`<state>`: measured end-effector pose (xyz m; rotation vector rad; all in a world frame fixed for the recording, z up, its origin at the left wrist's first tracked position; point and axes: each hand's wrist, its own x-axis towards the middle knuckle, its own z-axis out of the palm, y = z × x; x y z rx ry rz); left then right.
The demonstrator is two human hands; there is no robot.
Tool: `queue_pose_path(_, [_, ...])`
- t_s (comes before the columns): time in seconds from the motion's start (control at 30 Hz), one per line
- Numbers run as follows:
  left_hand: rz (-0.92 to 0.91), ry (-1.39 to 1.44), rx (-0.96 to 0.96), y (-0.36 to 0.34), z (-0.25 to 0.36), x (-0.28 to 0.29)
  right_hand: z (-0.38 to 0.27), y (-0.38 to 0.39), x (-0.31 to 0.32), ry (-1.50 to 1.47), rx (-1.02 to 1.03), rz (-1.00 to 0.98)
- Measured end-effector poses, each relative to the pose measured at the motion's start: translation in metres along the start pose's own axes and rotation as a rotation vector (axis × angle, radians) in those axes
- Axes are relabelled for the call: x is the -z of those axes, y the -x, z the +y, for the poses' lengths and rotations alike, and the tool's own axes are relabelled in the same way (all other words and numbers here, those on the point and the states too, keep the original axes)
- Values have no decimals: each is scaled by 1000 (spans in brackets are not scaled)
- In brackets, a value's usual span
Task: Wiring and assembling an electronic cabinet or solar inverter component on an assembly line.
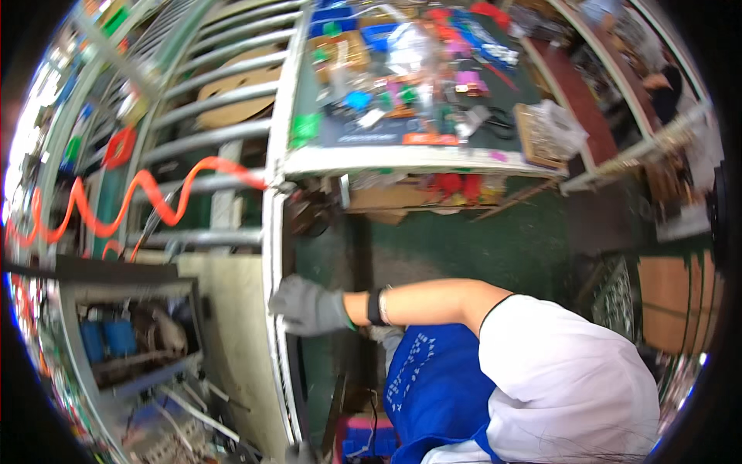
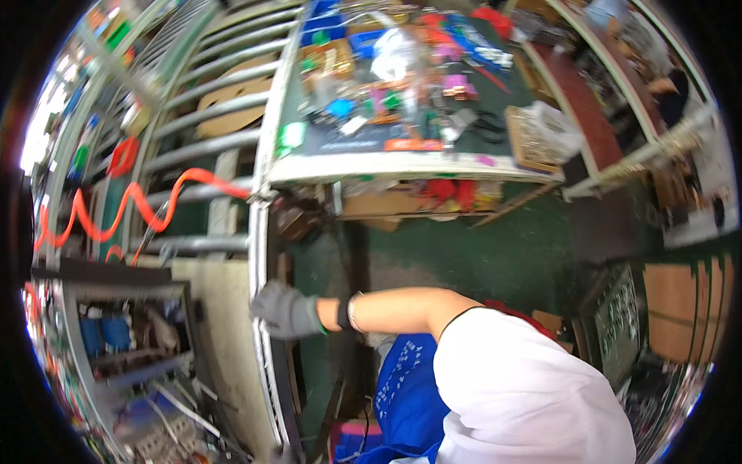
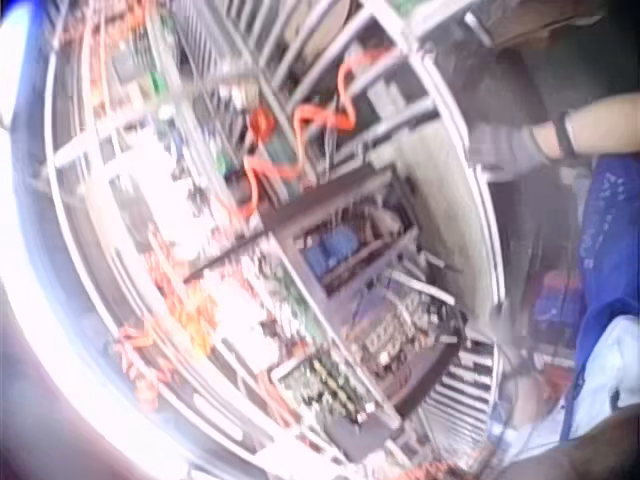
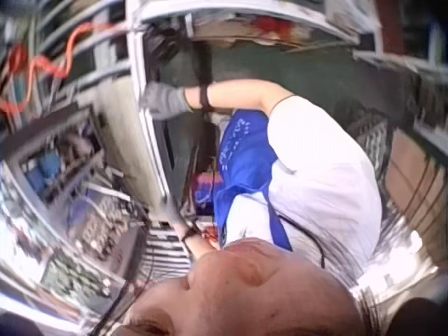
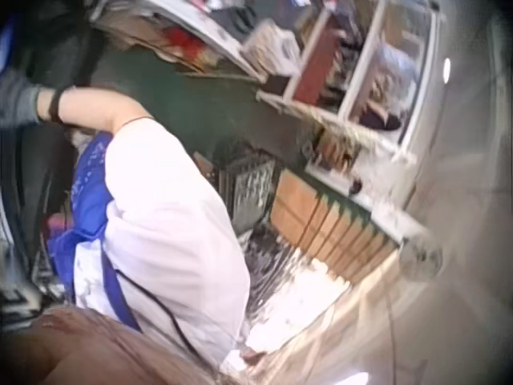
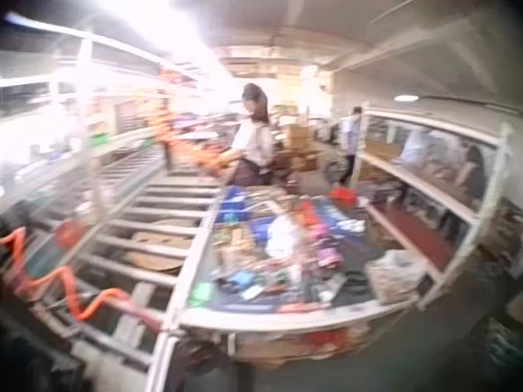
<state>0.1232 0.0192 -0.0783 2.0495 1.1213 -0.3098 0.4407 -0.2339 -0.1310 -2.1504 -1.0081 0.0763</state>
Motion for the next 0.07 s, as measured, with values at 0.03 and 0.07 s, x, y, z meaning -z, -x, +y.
queue_pose_path(0.03, [169,442,233,32,-1,14,13,45,-7,-55,125,225])
queue_pose_path(0.07, [137,422,229,28,4,12,24,83,-11,-100,27,220])
